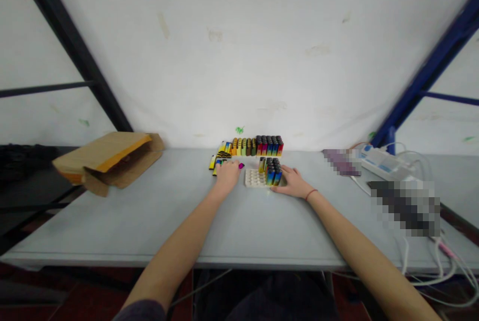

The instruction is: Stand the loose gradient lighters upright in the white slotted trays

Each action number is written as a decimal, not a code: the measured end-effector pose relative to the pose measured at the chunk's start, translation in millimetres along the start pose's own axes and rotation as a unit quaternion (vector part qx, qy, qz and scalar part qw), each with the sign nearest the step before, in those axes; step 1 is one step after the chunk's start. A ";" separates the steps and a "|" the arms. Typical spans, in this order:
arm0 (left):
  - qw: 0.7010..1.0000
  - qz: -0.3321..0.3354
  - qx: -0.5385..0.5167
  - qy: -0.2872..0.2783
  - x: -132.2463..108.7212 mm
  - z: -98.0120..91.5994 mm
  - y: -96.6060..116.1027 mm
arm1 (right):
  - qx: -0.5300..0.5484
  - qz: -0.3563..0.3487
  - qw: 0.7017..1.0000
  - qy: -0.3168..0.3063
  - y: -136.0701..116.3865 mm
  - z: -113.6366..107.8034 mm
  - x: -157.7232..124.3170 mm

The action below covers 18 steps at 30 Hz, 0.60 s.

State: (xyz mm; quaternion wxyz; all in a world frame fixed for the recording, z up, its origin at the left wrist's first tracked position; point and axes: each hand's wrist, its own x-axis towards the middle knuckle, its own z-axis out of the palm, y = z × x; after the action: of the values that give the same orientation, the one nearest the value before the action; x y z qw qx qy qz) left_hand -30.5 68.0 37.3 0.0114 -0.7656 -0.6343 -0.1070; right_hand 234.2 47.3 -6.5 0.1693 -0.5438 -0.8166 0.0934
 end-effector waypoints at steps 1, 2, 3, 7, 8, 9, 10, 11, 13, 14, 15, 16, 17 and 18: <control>1.000 -0.010 -0.020 0.009 2.4 1.1 -0.9 | 0.001 0.000 1.000 0.000 -0.1 -0.1 0.0; 0.998 -0.024 -0.053 0.024 5.5 2.5 -2.3 | 0.002 -0.001 1.000 0.000 -0.2 -0.3 -0.1; 0.993 -0.039 -0.103 0.044 9.3 4.2 -3.8 | 0.002 -0.002 1.000 0.000 -0.4 -0.4 -0.2; 0.888 -0.110 -0.441 0.076 21.9 10.9 -4.8 | 0.000 -0.002 1.000 -0.005 -1.4 -1.1 -0.4; 0.841 -0.123 -0.522 0.067 22.7 11.6 -2.9 | -0.001 -0.001 1.000 -0.005 -1.6 -1.2 -0.5; 0.797 -0.129 -0.587 0.055 22.2 11.8 -0.2 | -0.001 0.000 1.000 -0.005 -1.8 -1.4 -0.6; 0.760 -0.128 -0.636 0.045 20.6 11.4 3.2 | -0.001 0.000 1.000 -0.004 -1.9 -1.5 -0.6; 0.732 -0.121 -0.670 0.036 18.1 10.4 6.9 | -0.001 -0.001 1.000 -0.002 -2.0 -1.7 -0.7; 0.695 -0.102 -0.711 0.018 11.9 7.1 14.2 | -0.001 -0.005 1.000 0.001 -2.2 -1.9 -0.7; 0.684 -0.096 -0.724 0.009 8.9 5.2 17.4 | -0.002 -0.007 1.000 0.001 -2.2 -2.0 -0.7; 0.674 -0.091 -0.733 0.003 6.4 3.3 19.9 | -0.002 -0.008 1.000 0.002 -2.2 -2.0 -0.7; 0.666 -0.086 -0.741 0.002 4.5 1.5 21.8 | -0.001 -0.008 1.000 0.002 -2.2 -1.9 -0.7; 0.658 -0.084 -0.748 0.004 3.3 -0.1 23.0 | -0.001 -0.009 1.000 0.002 -2.2 -1.8 -0.6; 0.650 -0.089 -0.754 0.005 2.8 -1.5 23.6 | 0.000 -0.009 1.000 0.003 -2.1 -1.7 -0.6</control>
State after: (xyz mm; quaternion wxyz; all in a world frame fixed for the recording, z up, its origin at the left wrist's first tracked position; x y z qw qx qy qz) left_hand -7.3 65.8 42.1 -0.5761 -0.4497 -0.3998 -0.5532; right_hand 233.2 45.9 -4.4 0.1723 -0.5362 -0.8213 0.0905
